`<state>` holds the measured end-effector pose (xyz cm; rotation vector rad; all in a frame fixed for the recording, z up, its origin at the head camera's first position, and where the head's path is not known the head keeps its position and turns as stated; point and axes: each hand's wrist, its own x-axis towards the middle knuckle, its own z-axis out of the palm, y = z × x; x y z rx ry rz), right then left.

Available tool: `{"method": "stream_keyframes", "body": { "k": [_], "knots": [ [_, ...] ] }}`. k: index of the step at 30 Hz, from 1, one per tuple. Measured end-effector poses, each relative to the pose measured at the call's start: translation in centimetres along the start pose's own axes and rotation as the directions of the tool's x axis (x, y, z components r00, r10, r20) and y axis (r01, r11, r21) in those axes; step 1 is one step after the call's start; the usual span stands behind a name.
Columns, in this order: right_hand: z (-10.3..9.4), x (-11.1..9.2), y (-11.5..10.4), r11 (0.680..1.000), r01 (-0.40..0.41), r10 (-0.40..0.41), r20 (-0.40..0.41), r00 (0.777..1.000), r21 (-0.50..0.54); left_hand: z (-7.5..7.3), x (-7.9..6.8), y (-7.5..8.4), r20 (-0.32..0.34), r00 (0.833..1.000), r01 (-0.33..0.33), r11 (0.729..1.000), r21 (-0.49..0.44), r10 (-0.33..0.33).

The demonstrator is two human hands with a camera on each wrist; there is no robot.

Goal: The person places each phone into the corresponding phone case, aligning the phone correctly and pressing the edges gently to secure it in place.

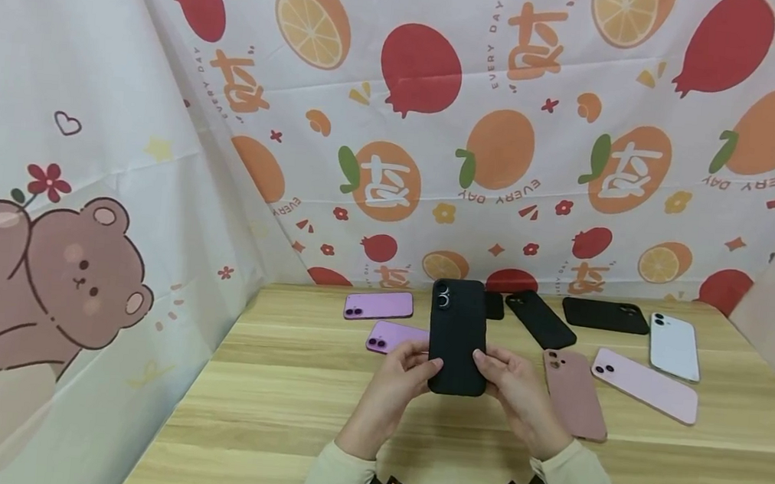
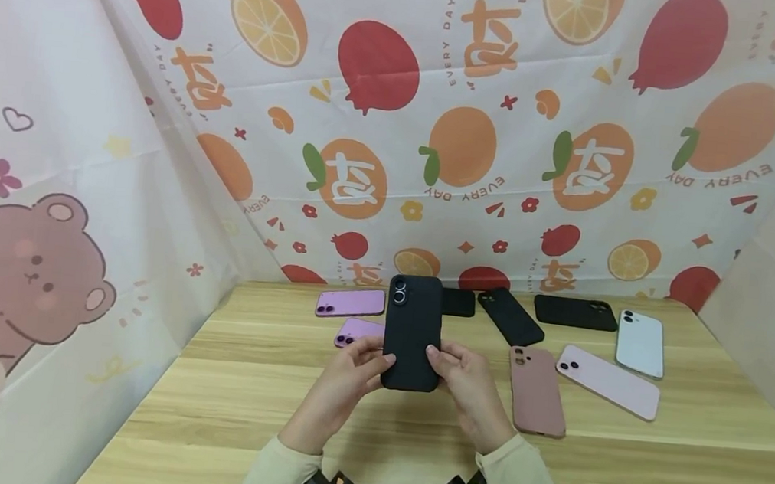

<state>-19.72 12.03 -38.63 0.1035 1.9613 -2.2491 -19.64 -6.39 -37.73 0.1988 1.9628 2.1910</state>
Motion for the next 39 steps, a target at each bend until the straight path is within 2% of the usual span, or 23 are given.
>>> {"method": "stream_keyframes", "body": {
  "k": [7,11,29,39],
  "knots": [
    [-0.55,0.06,-0.36,0.998,0.061,-0.061,-0.010,0.998,0.014,0.15,0.23,-0.51,0.063,0.998,0.012,1.000,0.008,-0.013],
    [-0.59,0.00,-0.49,0.996,0.090,-0.090,-0.024,0.996,0.018,0.14,0.22,-0.46,0.072,0.997,0.006,1.000,0.021,-0.007],
    [-0.57,0.10,-0.95,0.992,0.123,-0.123,-0.016,0.992,0.006,0.36,0.67,-0.96,-0.009,1.000,-0.023,1.000,-0.005,0.023],
    [-0.61,0.20,-0.77,0.990,0.138,-0.138,-0.005,0.990,0.035,0.35,0.86,-1.02,-0.013,0.999,-0.030,1.000,-0.009,0.030]
  ]
}}
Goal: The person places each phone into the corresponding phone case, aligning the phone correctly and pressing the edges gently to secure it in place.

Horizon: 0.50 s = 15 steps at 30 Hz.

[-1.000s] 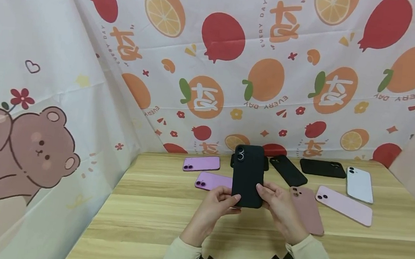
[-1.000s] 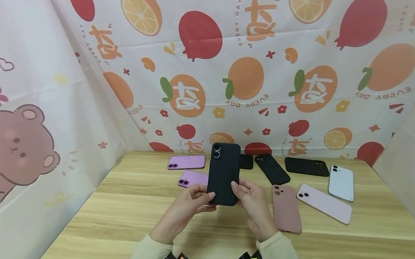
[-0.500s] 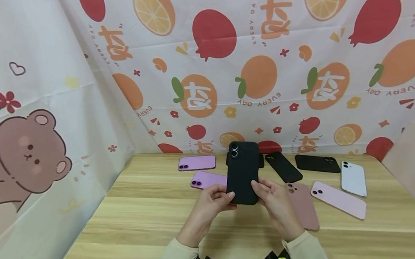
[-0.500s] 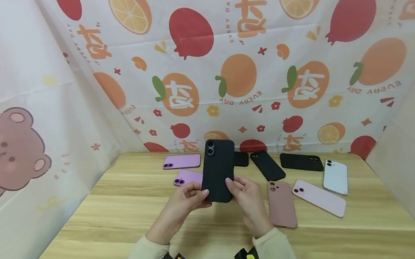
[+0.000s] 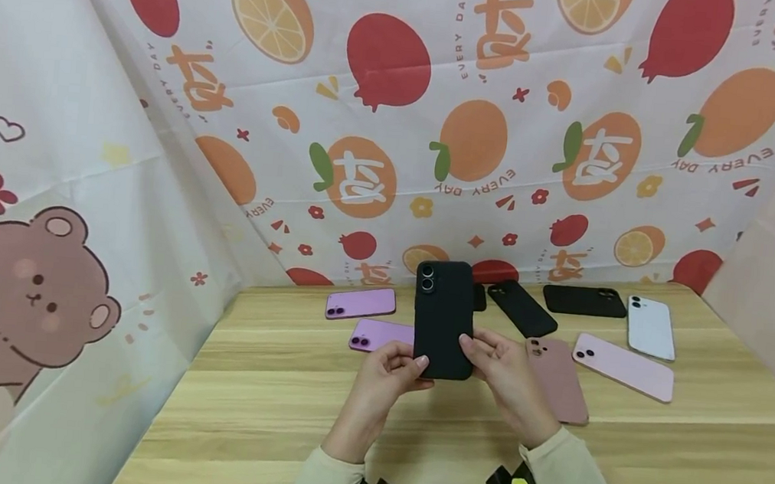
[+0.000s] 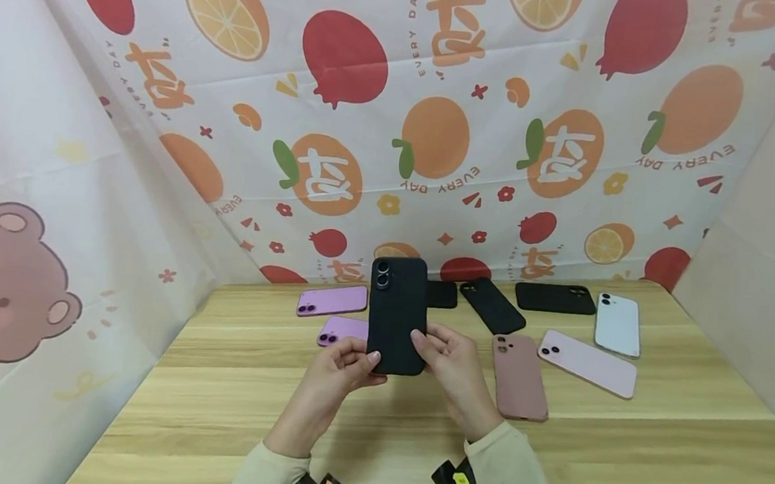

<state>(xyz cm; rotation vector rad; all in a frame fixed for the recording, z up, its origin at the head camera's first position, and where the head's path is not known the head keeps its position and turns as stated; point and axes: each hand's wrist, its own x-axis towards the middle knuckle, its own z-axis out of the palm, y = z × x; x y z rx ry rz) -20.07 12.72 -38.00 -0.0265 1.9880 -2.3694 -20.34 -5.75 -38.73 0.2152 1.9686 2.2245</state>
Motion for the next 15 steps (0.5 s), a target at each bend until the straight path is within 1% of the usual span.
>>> {"method": "stream_keyframes", "body": {
  "k": [4,8,12,15],
  "knots": [
    [0.13,-0.05,-0.06,1.000,-0.005,0.005,-0.003,1.000,-0.002,-0.07,-0.06,0.01,-0.004,1.000,0.005,1.000,-0.007,-0.005],
    [0.17,-0.05,-0.04,1.000,0.003,-0.003,0.011,1.000,-0.001,-0.08,-0.14,0.12,-0.009,1.000,0.006,1.000,-0.012,-0.006],
    [-0.06,-0.03,-0.02,1.000,0.014,-0.013,0.063,0.998,-0.011,-0.02,-0.20,0.31,-0.020,1.000,-0.002,1.000,-0.026,0.001],
    [-0.46,0.01,-0.06,0.998,0.021,-0.013,0.136,0.991,-0.057,0.03,-0.24,0.47,-0.034,0.999,-0.005,0.999,-0.043,0.003]
  ]
}}
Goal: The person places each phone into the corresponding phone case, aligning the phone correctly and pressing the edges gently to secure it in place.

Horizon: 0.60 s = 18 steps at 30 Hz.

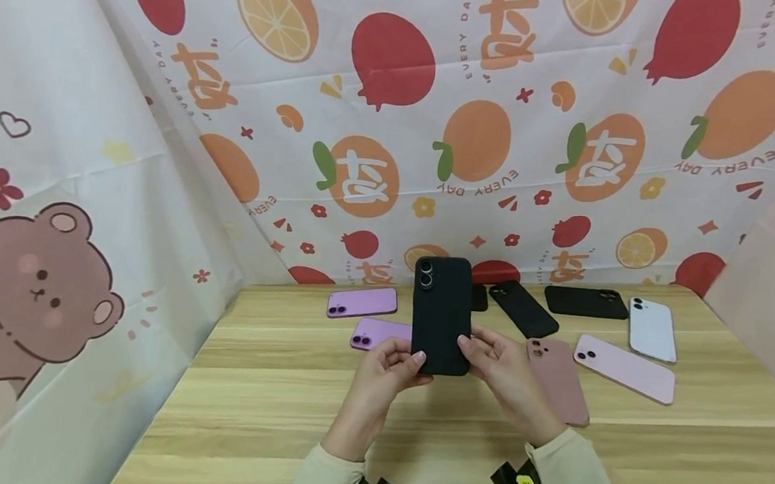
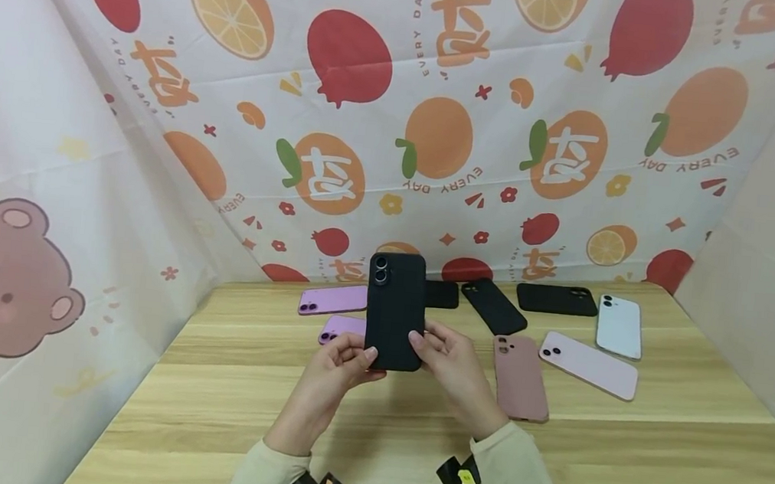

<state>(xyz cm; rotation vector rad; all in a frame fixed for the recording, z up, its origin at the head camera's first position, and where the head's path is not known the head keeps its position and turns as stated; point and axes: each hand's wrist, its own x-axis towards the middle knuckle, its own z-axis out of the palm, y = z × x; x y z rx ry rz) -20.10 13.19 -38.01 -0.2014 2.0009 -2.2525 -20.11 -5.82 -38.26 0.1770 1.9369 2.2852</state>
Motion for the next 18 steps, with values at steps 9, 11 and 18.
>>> {"method": "stream_keyframes", "body": {
  "k": [9,11,18],
  "knots": [
    [-0.21,-0.01,-0.02,1.000,0.017,-0.015,0.169,0.986,-0.012,-0.17,0.08,0.21,-0.031,0.999,-0.024,0.999,-0.045,0.023],
    [0.01,-0.09,-0.13,1.000,0.022,-0.021,0.150,0.988,-0.005,-0.26,0.15,0.24,-0.029,0.999,-0.018,0.999,-0.044,0.016],
    [0.49,-0.41,-0.35,1.000,0.018,-0.019,0.105,0.994,0.003,-0.64,0.08,0.60,0.006,1.000,-0.009,1.000,0.012,0.008]
  ]
}}
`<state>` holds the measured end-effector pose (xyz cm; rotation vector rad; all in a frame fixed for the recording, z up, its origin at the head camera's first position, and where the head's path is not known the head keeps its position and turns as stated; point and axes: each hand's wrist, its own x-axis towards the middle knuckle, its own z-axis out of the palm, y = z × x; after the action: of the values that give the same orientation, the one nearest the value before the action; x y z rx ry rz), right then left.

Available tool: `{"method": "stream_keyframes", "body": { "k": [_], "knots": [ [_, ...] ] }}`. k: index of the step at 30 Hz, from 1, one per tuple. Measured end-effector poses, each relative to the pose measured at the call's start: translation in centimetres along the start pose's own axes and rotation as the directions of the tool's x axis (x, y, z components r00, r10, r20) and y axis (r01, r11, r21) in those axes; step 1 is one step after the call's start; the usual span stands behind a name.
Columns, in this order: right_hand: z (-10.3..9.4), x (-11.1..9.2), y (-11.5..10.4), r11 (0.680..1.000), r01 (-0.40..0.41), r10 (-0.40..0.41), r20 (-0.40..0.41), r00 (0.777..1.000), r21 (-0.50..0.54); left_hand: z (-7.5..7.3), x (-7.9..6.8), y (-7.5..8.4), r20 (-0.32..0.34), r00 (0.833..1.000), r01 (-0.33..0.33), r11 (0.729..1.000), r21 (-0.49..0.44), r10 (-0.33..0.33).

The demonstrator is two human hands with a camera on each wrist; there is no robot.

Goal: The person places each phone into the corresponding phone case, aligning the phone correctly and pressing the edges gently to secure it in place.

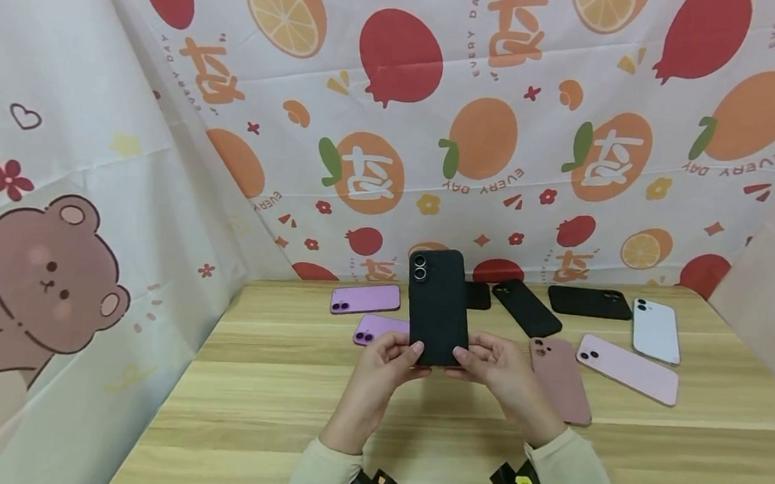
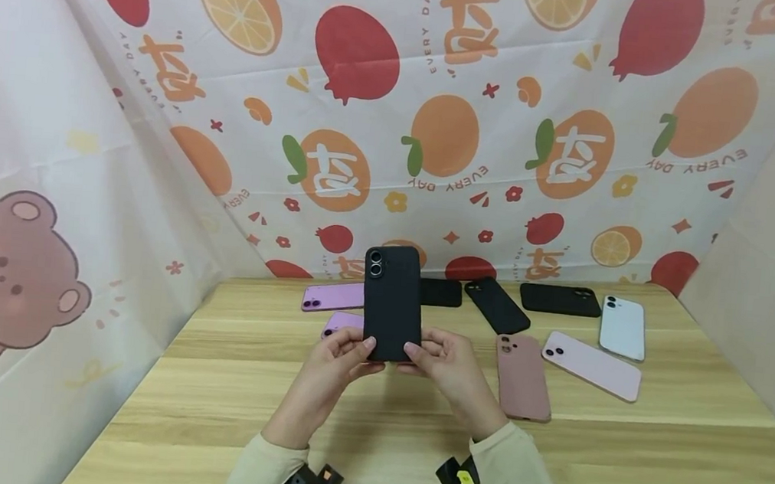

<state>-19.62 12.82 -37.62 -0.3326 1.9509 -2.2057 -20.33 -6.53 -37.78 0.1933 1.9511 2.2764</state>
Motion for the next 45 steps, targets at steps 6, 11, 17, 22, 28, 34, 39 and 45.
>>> {"method": "stream_keyframes", "body": {
  "k": [6,11,17,22,28,34,39,45],
  "knots": [
    [0.0,-0.1,0.1,0.999,-0.040,0.040,0.033,0.999,0.006,-0.6,-0.1,0.6,-0.050,0.998,-0.043,0.999,-0.002,0.042],
    [0.3,-0.2,0.1,0.999,-0.052,0.052,0.067,0.996,-0.008,-0.9,0.1,0.7,-0.097,0.993,-0.065,0.997,-0.038,0.061],
    [0.8,-0.1,0.2,0.997,-0.076,0.076,0.073,0.994,-0.003,-0.9,0.1,0.7,-0.146,0.987,-0.074,0.994,-0.083,0.061],
    [0.7,-0.1,0.2,0.997,-0.070,0.071,0.105,0.992,-0.011,-0.8,0.1,0.7,-0.184,0.981,-0.087,0.990,-0.107,0.067],
    [0.2,0.2,0.4,0.996,-0.051,0.063,0.163,0.985,-0.079,-0.6,0.0,0.6,-0.186,0.980,-0.091,0.989,-0.117,0.068],
    [-0.5,0.3,0.2,0.985,-0.081,0.084,0.019,0.996,-0.155,0.1,-0.1,0.3,-0.138,0.988,-0.078,0.993,-0.088,0.066],
    [-0.6,0.4,0.0,0.992,-0.051,0.040,-0.095,0.995,-0.114,0.7,-0.2,-0.1,-0.115,0.992,-0.067,0.996,-0.057,0.060],
    [-0.4,0.2,-0.2,0.997,-0.033,0.020,-0.181,0.983,-0.066,1.0,-0.3,-0.3,-0.069,0.996,-0.060,0.997,-0.045,0.057]
  ]
}}
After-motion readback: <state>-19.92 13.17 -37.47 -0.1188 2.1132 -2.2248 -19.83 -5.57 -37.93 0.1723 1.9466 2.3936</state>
